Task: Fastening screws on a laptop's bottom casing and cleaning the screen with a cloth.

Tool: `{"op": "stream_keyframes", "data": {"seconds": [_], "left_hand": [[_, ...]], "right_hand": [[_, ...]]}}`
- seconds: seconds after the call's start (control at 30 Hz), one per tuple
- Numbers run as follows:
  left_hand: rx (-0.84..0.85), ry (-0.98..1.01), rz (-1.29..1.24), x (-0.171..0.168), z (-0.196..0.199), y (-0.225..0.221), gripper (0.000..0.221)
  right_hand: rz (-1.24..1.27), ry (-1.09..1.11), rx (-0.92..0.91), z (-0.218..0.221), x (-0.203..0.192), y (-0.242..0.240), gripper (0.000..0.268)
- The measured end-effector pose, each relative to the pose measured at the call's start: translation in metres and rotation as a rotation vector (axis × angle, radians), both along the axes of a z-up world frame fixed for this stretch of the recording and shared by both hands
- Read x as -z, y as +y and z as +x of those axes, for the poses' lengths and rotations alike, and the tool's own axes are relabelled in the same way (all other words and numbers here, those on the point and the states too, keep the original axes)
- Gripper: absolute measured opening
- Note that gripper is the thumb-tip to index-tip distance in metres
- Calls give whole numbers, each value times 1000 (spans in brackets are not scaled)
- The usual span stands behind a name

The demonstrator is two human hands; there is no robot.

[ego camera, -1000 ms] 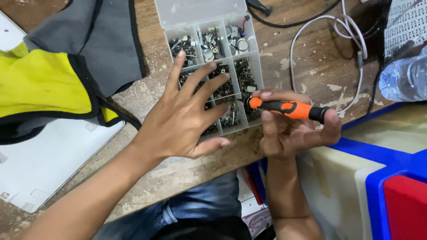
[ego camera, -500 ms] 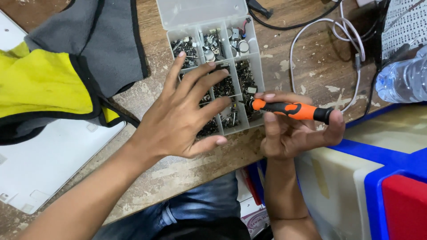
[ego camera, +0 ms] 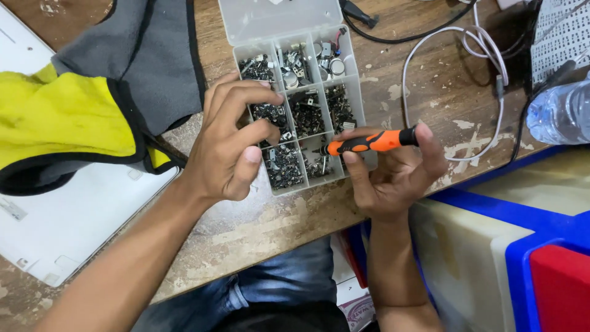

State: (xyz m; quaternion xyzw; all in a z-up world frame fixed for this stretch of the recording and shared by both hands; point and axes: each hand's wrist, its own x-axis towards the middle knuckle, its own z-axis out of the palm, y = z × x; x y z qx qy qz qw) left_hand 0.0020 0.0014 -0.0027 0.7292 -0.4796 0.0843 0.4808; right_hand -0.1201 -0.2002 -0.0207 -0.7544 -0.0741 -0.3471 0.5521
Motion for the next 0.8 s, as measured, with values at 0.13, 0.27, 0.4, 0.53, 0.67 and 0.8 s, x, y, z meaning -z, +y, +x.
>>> {"op": "stream_keyframes", "data": {"seconds": [0.13,0.27,0.4,0.53,0.67,0.8], "left_hand": [[-8,-3,-42,0,0,0,63],[-25,11,-60,0,-2,0,66],[-4,-57,-58,-2,-2,1,64],[54,-97,-30,1,-2,2,64],[73,-113,81,10,-2,-1,71],[84,-173,151,5,0,0,73]], "right_hand": [[-6,-6,1,0,1,0,75],[-23,-15,11,-2,-1,-3,74],[7,-17,40,-5,0,-3,75],[65,11,46,-8,1,0,76],[48,9,43,-7,1,0,74],[51,12,61,-8,3,-1,75]]}}
